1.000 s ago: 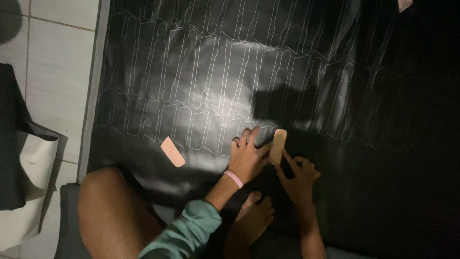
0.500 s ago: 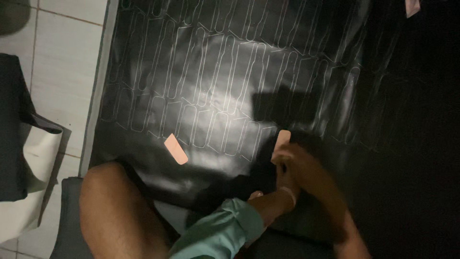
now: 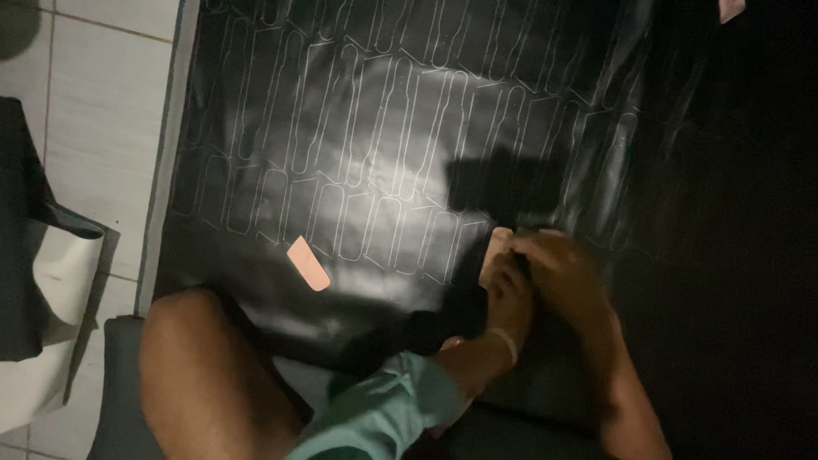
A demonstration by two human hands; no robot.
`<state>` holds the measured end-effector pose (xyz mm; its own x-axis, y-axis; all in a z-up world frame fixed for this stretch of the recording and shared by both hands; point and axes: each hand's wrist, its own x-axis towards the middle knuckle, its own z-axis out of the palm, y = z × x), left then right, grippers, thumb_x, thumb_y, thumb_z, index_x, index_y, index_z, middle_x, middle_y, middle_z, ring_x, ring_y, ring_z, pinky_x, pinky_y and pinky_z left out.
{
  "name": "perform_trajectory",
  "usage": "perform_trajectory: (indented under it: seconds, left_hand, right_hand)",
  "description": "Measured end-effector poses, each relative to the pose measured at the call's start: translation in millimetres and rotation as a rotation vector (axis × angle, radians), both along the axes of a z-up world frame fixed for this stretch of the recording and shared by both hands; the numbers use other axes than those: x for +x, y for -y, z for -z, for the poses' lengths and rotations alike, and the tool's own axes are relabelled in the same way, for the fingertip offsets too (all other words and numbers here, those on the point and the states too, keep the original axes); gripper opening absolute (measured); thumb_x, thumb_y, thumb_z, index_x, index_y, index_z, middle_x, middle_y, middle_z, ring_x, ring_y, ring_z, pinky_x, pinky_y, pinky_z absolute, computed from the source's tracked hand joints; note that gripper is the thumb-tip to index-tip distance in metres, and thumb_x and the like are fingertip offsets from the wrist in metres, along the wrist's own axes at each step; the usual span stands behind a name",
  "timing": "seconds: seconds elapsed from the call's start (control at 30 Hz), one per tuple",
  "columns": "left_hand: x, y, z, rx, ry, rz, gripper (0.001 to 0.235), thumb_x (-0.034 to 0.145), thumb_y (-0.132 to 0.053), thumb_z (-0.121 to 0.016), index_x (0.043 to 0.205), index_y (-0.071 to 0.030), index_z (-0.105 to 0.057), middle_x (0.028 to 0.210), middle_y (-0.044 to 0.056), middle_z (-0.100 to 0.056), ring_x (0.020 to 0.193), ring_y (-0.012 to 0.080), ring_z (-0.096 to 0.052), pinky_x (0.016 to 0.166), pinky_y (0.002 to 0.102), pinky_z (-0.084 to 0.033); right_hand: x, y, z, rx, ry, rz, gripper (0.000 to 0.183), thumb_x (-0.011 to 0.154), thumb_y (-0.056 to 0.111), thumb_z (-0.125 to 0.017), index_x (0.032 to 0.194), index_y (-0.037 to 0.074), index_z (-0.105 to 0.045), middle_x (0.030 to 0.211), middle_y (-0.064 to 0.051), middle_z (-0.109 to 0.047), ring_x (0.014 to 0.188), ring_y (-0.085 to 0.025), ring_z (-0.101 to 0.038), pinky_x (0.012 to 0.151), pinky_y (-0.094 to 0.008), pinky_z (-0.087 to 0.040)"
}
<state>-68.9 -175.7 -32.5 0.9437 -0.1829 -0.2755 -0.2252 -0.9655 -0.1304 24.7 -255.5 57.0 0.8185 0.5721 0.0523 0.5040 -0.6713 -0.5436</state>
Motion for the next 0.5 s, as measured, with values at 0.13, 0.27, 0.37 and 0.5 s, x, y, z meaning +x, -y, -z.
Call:
perform_trajectory:
  seconds: [0.13, 0.27, 0.37, 0.5]
  left_hand:
    - [15, -31, -21, 0.111, -0.061, 0.434, 0.050, 0.096, -0.023, -0.057, 0.134, 0.009, -0.058, 0.141, 0.035, -0.051, 0.129, 0.0473, -0.054, 0.096, 0.049, -0.052]
    - [25, -79, -37, -0.176, 0.172, 0.310, 0.037, 0.104, -0.019, -0.058, 0.128, 0.009, -0.064, 0.153, 0.033, -0.051, 0.122, 0.0409, -0.054, 0.103, 0.044, -0.047]
    - [37, -99, -39, -0.329, 0.204, 0.332, 0.032, 0.099, -0.021, -0.059, 0.123, -0.002, -0.067, 0.147, 0.019, -0.057, 0.123, 0.0295, -0.057, 0.105, 0.042, -0.043]
    - [54, -119, -41, -0.490, 0.076, 0.378, 0.046, 0.083, -0.020, -0.060, 0.127, -0.008, -0.069, 0.135, 0.005, -0.062, 0.120, 0.0212, -0.058, 0.110, 0.037, -0.039]
  right_hand:
    - [3, 18, 15, 0.190, -0.030, 0.094, 0.025, 0.105, 0.002, -0.049, 0.123, 0.009, -0.065, 0.126, -0.009, -0.072, 0.117, -0.029, -0.070, 0.107, -0.045, -0.052]
    - [-32, 23, 13, -0.027, -0.189, 0.277, 0.035, 0.100, -0.002, -0.047, 0.126, 0.007, -0.069, 0.118, -0.018, -0.072, 0.106, -0.037, -0.068, 0.090, -0.047, -0.051]
    - [-69, 1, 13, -0.034, -0.018, 0.294, 0.033, 0.098, 0.001, -0.051, 0.121, 0.012, -0.071, 0.110, -0.013, -0.074, 0.101, -0.034, -0.070, 0.093, -0.045, -0.054]
    - [-112, -14, -8, -0.115, -0.143, 0.317, 0.029, 0.092, 0.005, -0.055, 0.116, 0.010, -0.072, 0.100, -0.015, -0.074, 0.094, -0.033, -0.070, 0.083, -0.044, -0.056]
